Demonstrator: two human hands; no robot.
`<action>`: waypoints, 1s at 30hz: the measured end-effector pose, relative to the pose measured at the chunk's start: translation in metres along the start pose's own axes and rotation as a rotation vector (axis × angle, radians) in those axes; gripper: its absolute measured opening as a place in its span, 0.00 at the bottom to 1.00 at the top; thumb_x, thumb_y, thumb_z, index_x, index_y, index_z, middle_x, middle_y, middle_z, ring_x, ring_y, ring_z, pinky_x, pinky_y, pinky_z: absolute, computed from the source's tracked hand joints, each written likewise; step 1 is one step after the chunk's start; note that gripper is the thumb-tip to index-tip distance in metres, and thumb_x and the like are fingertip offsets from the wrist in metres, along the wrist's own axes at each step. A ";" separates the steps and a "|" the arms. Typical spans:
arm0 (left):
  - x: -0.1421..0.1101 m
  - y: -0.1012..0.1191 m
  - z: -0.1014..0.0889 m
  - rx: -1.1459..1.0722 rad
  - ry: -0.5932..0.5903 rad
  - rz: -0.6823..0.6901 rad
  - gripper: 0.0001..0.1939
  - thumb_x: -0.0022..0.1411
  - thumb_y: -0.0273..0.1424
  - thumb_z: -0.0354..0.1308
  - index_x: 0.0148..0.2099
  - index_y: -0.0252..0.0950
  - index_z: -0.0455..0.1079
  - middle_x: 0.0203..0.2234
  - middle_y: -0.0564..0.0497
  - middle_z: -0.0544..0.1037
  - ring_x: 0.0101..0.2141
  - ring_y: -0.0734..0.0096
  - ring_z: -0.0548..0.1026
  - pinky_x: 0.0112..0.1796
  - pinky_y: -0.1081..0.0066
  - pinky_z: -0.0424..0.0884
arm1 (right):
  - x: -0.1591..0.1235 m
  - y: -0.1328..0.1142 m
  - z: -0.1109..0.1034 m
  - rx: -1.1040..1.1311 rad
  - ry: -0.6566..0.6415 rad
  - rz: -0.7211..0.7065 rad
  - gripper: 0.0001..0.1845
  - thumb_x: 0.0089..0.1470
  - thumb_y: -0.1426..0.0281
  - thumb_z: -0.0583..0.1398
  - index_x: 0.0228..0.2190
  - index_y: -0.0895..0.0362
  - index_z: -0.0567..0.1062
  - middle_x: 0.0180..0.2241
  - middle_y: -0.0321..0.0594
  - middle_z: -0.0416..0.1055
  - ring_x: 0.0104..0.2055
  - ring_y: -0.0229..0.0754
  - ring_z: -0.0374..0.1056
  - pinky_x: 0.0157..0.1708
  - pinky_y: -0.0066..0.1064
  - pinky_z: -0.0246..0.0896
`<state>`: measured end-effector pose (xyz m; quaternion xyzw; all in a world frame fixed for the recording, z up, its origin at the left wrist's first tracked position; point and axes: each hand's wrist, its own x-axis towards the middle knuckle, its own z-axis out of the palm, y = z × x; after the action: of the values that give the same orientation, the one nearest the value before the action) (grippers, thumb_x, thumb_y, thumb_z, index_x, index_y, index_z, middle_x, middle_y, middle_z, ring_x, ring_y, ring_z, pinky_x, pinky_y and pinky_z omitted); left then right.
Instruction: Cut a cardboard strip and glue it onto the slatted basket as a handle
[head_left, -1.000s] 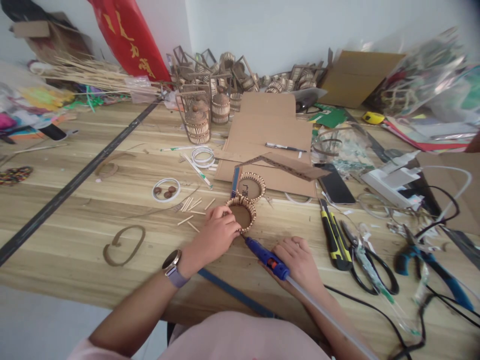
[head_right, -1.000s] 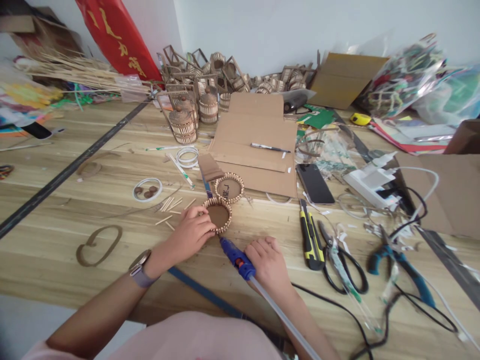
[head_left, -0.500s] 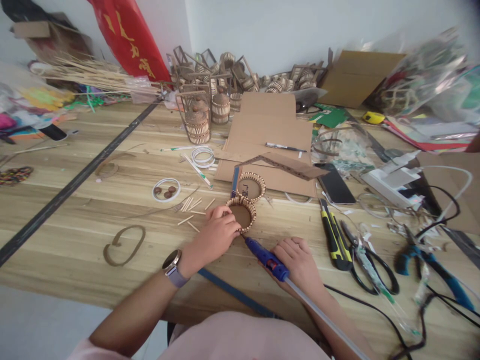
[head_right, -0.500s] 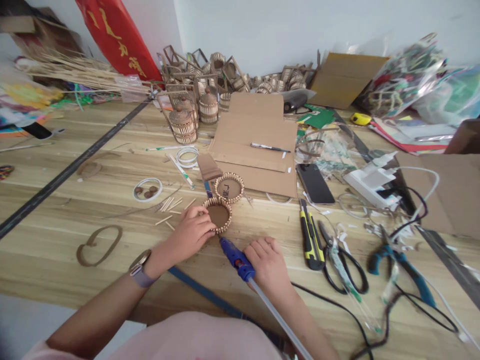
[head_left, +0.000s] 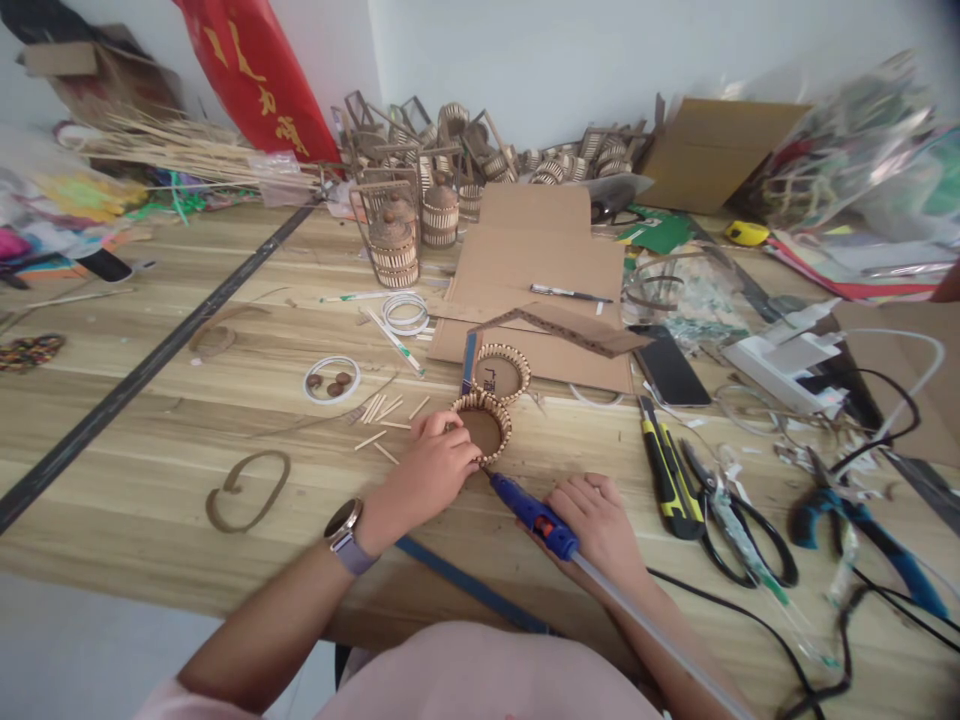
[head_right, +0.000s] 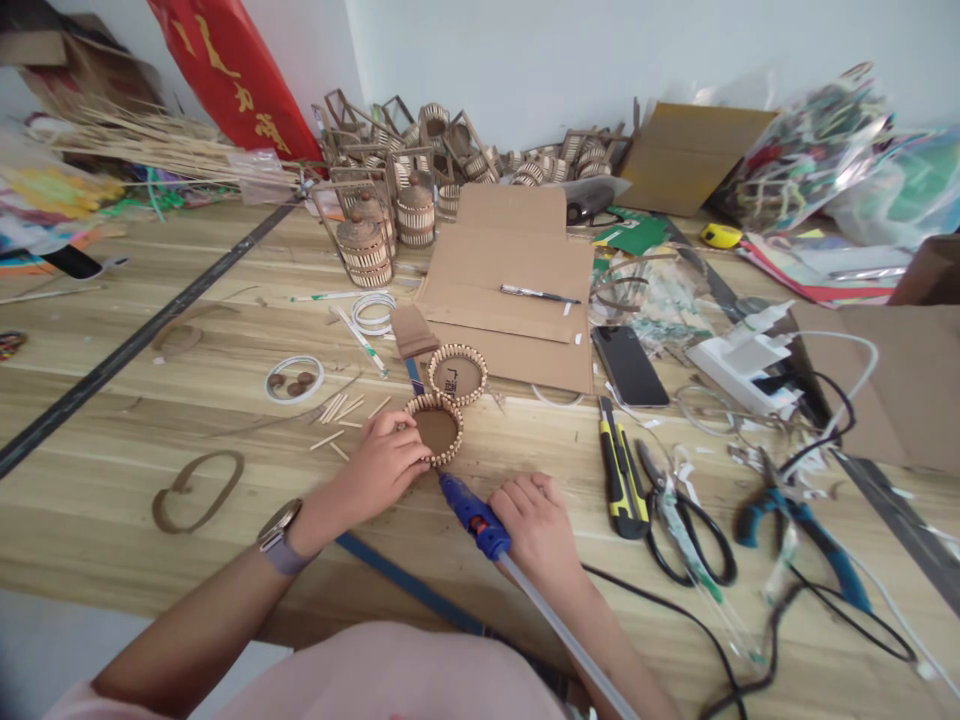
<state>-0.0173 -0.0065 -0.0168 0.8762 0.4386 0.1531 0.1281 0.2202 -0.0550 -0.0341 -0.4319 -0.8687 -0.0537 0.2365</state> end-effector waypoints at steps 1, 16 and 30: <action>0.000 0.000 0.000 -0.003 0.004 0.000 0.04 0.65 0.28 0.59 0.37 0.36 0.74 0.34 0.49 0.77 0.51 0.56 0.64 0.53 0.52 0.57 | 0.000 0.000 0.000 -0.002 0.003 0.001 0.10 0.55 0.76 0.54 0.23 0.54 0.66 0.21 0.35 0.66 0.27 0.41 0.59 0.37 0.35 0.50; 0.001 0.001 -0.002 -0.007 -0.004 -0.007 0.05 0.65 0.28 0.58 0.37 0.37 0.75 0.34 0.49 0.77 0.50 0.56 0.64 0.52 0.52 0.57 | -0.006 0.002 -0.003 -0.005 -0.001 0.035 0.08 0.56 0.72 0.56 0.25 0.54 0.68 0.22 0.36 0.67 0.28 0.42 0.61 0.40 0.36 0.51; -0.002 0.000 -0.001 -0.037 0.023 -0.005 0.04 0.66 0.28 0.57 0.41 0.38 0.74 0.35 0.50 0.78 0.51 0.55 0.64 0.52 0.52 0.56 | 0.002 -0.003 -0.013 0.195 0.036 0.007 0.04 0.55 0.71 0.60 0.30 0.55 0.68 0.24 0.34 0.67 0.28 0.40 0.61 0.38 0.35 0.53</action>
<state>-0.0187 -0.0085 -0.0159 0.8708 0.4392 0.1710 0.1399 0.2215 -0.0593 -0.0217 -0.4088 -0.8640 0.0240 0.2931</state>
